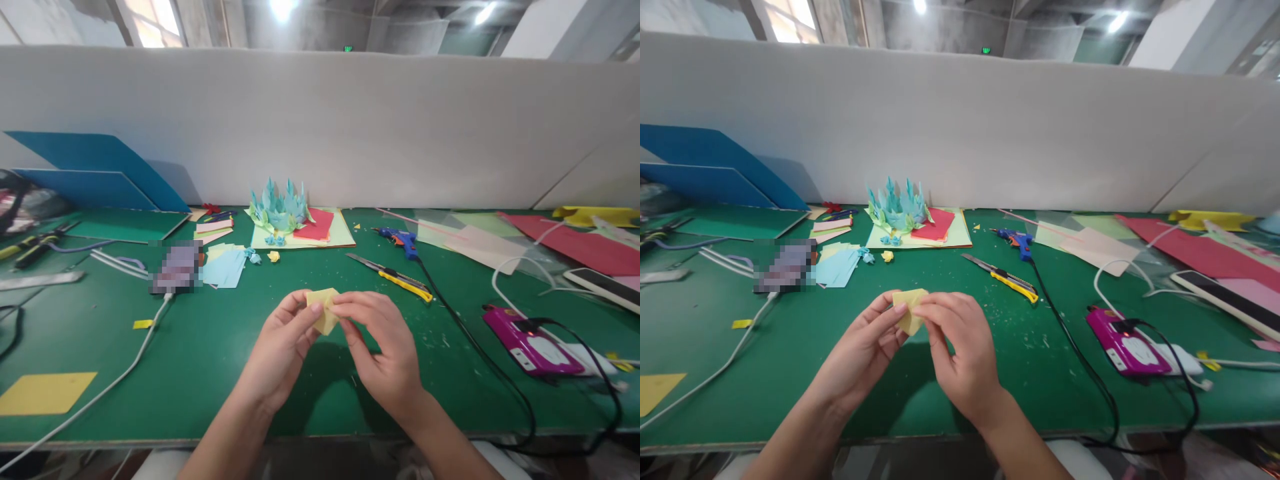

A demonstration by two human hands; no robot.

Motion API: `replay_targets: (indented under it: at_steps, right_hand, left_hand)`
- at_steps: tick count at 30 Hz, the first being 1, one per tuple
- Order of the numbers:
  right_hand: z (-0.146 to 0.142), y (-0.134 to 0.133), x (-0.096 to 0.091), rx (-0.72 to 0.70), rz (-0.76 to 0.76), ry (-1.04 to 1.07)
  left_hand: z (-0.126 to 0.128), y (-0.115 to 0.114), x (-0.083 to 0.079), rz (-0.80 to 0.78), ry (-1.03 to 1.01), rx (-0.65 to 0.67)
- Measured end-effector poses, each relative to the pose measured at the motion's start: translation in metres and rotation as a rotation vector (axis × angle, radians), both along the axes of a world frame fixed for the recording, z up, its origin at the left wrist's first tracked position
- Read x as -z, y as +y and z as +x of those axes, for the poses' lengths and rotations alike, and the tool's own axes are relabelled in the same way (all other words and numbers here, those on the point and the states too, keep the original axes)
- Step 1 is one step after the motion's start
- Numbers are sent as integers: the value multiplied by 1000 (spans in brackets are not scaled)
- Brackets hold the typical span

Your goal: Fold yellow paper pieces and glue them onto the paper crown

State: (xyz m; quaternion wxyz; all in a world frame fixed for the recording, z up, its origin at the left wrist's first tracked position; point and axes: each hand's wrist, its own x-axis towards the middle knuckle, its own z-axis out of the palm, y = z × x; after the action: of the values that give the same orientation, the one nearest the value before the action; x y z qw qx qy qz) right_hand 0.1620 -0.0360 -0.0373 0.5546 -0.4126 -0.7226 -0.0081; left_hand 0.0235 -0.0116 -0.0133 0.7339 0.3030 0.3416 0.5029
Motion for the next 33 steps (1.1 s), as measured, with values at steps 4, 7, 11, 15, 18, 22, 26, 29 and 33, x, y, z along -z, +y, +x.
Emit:
replay_targets:
  at_steps: [4,7,11,15,18,22,26,29,33]
  right_hand:
    - [0,1,1,25,32,-10]
    - [0,3,2,21,33,-21]
    - [0,3,4,1,28,14]
    - [0,3,3,-5,28,3]
    - [-1,3,1,-15,20,-11]
    - [0,4,0,-20,-1,-17]
    - [0,3,2,-2,-19,8]
    - [0,2,2,34,-12,41]
    - [-1,2,3,97,-12,61]
  left_hand:
    - [-2,0,-1,-30,-14,0]
    - [-2,0,0,-37,-12,6]
    - [-2,0,1,-45,-4,9]
    - [-2,1,0,-31,42,3]
    - [0,1,-2,-2,94,-37]
    - [2,0,-2,76,166,-107]
    - [4,-2,-3,131,222,-118]
    - [5,-4,-5,151,253,-79]
    - [5,-5,-4,166,284,-66]
